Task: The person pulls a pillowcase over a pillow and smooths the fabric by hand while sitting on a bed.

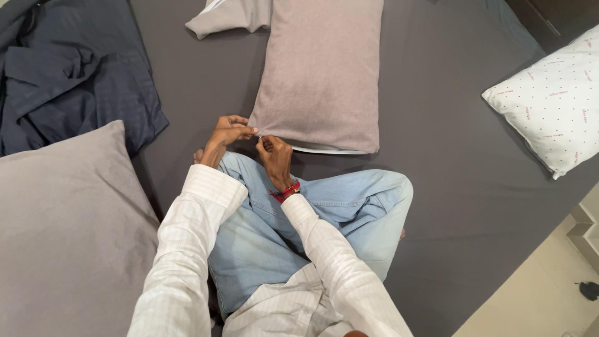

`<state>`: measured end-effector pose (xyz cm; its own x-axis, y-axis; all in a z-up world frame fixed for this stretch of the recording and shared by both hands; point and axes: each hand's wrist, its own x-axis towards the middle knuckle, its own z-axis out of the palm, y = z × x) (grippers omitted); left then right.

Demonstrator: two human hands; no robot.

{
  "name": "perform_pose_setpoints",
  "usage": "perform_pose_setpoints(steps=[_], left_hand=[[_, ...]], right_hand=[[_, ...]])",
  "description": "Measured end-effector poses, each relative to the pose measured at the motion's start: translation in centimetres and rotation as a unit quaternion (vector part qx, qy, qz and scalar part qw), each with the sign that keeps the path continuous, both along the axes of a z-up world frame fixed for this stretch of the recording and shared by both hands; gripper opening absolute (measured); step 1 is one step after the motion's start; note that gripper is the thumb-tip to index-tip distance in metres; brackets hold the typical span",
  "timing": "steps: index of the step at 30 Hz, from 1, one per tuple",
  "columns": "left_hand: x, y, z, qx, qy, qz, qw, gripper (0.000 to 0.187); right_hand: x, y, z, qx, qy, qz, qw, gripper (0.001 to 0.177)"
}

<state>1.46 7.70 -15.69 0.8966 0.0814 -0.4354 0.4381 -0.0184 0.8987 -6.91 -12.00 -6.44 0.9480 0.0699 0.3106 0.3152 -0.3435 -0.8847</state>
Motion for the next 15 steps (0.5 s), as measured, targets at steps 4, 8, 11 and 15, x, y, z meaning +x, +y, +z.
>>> perform_pose_setpoints(steps=[4,8,11,15], left_hand=[[-0.4,-0.1,0.7,-0.015,-0.006,0.035,0.999,0.059],[-0.4,-0.3,1.0,-0.015,-0.007,0.068,0.998,0.065],[-0.6,-0.3,1.1,-0.004,-0.003,0.097,0.995,0.075],[-0.9,-0.5,1.3,0.019,-0.046,0.126,0.991,0.08]], right_hand=[[0.5,-0.2,0.1,-0.008,0.009,-0.002,1.0,0.013],[0.7,-0.6,-0.1,-0.027,-0.007,0.005,1.0,0.013],[0.9,-0.7,-0.1,-0.028,-0.017,0.012,0.999,0.013],[1.2,-0.9,-0.3,-0.045,-0.036,0.007,0.998,0.013]])
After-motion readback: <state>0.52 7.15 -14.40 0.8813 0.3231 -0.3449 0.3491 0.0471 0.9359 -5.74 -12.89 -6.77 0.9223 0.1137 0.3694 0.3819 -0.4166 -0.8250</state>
